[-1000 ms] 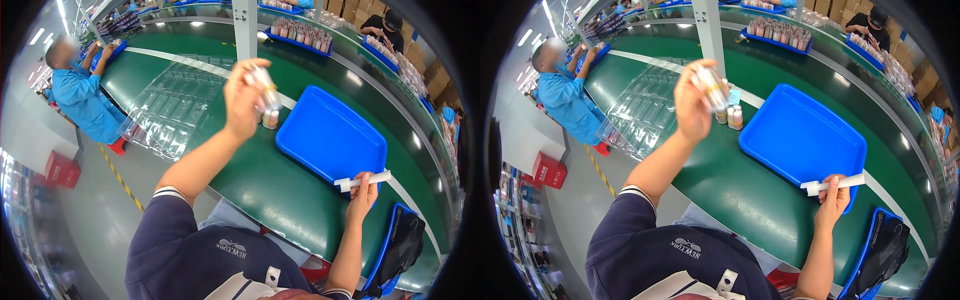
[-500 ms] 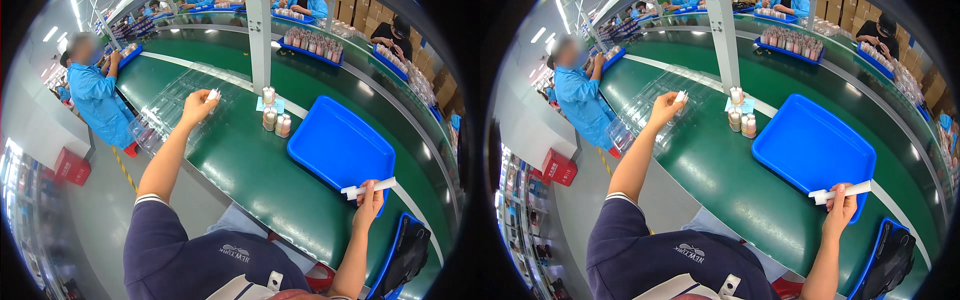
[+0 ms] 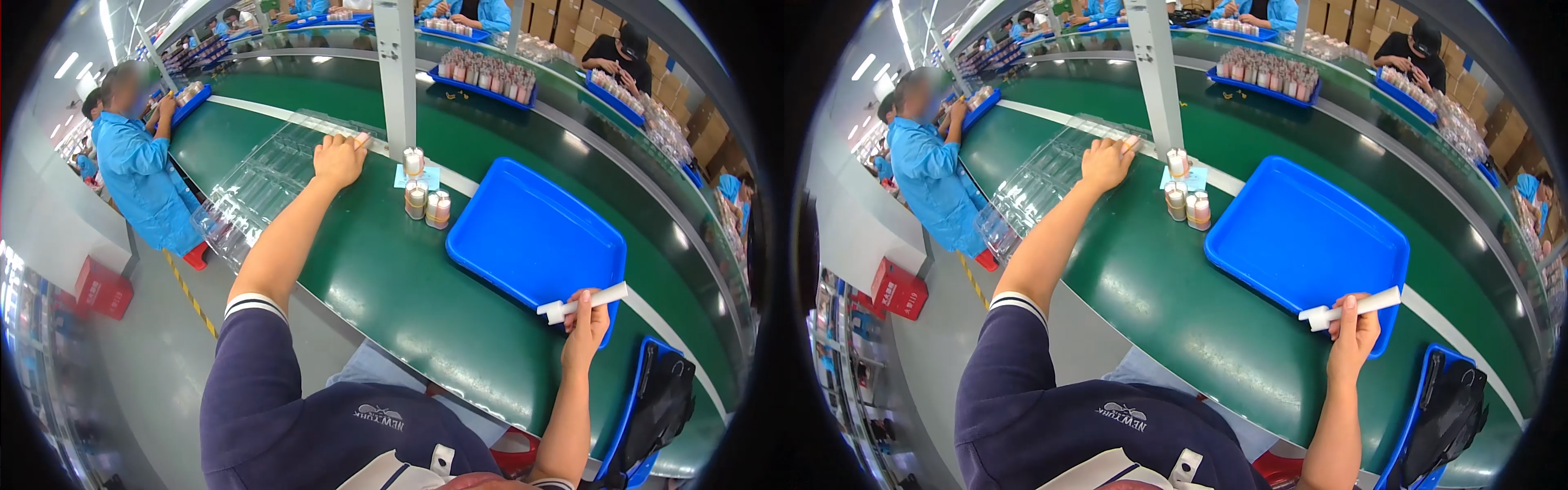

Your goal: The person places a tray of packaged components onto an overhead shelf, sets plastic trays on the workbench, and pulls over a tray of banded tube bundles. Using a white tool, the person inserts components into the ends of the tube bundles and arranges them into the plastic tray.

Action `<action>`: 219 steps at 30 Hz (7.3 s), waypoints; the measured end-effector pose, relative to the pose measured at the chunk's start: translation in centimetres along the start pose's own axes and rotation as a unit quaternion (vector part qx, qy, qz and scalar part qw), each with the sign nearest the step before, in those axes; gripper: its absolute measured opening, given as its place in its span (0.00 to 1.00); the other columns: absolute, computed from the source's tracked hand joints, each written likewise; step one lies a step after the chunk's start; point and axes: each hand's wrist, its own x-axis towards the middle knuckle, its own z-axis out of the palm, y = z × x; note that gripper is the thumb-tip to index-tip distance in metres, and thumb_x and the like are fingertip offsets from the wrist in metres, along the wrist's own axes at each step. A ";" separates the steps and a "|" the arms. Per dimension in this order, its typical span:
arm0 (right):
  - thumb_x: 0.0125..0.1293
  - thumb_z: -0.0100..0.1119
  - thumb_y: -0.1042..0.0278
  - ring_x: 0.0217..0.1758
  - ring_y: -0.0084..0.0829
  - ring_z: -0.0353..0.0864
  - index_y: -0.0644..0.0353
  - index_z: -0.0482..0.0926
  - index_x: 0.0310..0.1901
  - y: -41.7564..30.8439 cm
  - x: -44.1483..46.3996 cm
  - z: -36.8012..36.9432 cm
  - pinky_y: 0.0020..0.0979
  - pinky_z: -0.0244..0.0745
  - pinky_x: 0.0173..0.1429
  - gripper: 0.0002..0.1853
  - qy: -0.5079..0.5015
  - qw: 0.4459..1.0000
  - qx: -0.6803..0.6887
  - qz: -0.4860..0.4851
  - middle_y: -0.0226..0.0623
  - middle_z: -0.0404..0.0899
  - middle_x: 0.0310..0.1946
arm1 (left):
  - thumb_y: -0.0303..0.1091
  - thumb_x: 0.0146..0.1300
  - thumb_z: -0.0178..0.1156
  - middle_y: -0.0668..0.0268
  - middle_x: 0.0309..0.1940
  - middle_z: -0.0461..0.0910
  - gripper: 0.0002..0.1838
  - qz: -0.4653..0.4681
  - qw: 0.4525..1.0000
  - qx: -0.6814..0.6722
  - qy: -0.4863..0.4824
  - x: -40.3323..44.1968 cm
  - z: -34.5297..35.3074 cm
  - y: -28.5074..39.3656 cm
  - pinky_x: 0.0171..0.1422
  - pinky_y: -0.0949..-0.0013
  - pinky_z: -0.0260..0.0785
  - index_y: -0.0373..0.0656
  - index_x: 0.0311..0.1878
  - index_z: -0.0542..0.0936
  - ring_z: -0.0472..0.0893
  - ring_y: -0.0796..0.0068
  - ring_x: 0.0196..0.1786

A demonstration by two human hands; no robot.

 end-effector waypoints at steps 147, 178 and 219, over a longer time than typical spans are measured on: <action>0.66 0.43 0.65 0.18 0.15 0.57 0.67 0.68 0.33 -5.1 -1.2 -0.9 0.16 0.55 0.22 0.12 0.026 0.982 0.119 -0.146 0.45 0.70 0.27 | 0.37 0.54 0.65 0.66 0.36 0.78 0.19 0.071 0.424 -0.793 -0.432 -14.7 -8.6 18.5 0.27 0.85 0.62 0.38 0.47 0.74 0.74 0.87 0.32; 0.63 0.53 0.65 0.27 0.15 0.72 0.65 0.74 0.47 -3.8 -1.7 1.0 0.16 0.62 0.27 0.15 -0.199 0.957 0.111 0.179 0.28 0.75 0.27 | 0.21 0.47 0.64 0.59 0.56 0.63 0.08 0.351 0.482 -0.771 -0.225 -15.3 -8.7 18.8 0.54 0.64 0.66 0.46 0.31 0.83 0.68 0.65 0.54; 0.63 0.53 0.65 0.16 0.12 0.59 0.65 0.76 0.39 -2.9 -1.6 1.8 0.14 0.51 0.20 0.11 -0.139 0.981 -0.013 0.138 0.28 0.72 0.18 | 0.49 0.53 0.60 0.53 0.39 0.77 0.21 -0.009 0.972 -0.228 0.051 4.3 -4.1 -6.6 0.47 0.57 0.68 0.48 0.47 0.75 0.76 0.52 0.44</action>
